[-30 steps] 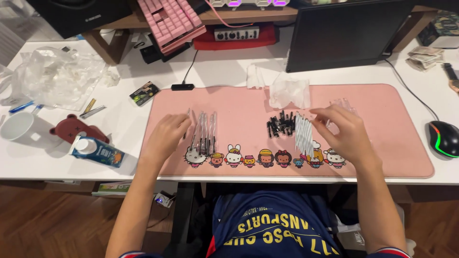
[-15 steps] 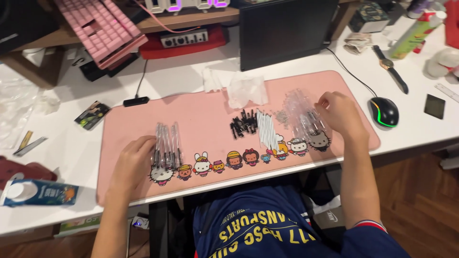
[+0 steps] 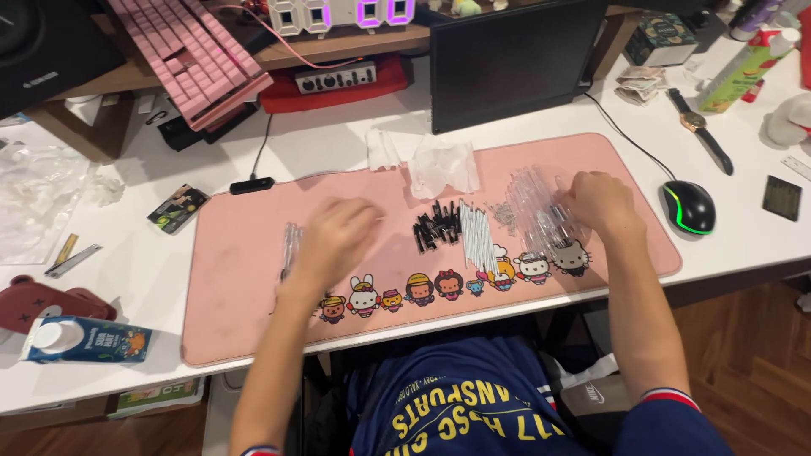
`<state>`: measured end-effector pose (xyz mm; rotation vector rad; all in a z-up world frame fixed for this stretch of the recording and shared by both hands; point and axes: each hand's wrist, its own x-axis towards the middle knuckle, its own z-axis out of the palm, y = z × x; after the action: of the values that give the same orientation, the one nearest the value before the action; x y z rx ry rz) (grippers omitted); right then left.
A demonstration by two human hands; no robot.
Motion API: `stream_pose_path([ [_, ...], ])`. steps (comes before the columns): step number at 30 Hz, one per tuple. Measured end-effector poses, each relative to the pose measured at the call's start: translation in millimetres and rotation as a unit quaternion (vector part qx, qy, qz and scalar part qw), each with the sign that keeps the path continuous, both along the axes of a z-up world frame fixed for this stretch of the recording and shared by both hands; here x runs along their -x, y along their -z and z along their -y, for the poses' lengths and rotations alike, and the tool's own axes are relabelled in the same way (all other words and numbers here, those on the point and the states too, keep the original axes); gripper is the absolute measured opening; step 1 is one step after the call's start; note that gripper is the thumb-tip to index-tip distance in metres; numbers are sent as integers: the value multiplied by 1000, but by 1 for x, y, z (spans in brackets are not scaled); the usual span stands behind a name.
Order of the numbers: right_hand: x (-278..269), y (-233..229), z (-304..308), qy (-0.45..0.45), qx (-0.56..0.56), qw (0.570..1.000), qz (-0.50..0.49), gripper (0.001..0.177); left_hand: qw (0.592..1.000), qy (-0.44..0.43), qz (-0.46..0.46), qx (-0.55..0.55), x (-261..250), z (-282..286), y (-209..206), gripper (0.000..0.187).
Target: Assembling pens by inserting ink refills into clear plastic barrels on a desk.
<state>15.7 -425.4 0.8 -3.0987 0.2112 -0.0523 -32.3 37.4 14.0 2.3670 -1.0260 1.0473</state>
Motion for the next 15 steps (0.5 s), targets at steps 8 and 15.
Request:
stream_pose_path([
  [8, -8, 2, 0, 21, 26, 998, -43, 40, 997, 65, -38, -2, -10, 47, -11, 9],
  [15, -62, 22, 50, -31, 49, 991, 119, 22, 991, 91, -93, 41, -11, 53, -30, 7],
])
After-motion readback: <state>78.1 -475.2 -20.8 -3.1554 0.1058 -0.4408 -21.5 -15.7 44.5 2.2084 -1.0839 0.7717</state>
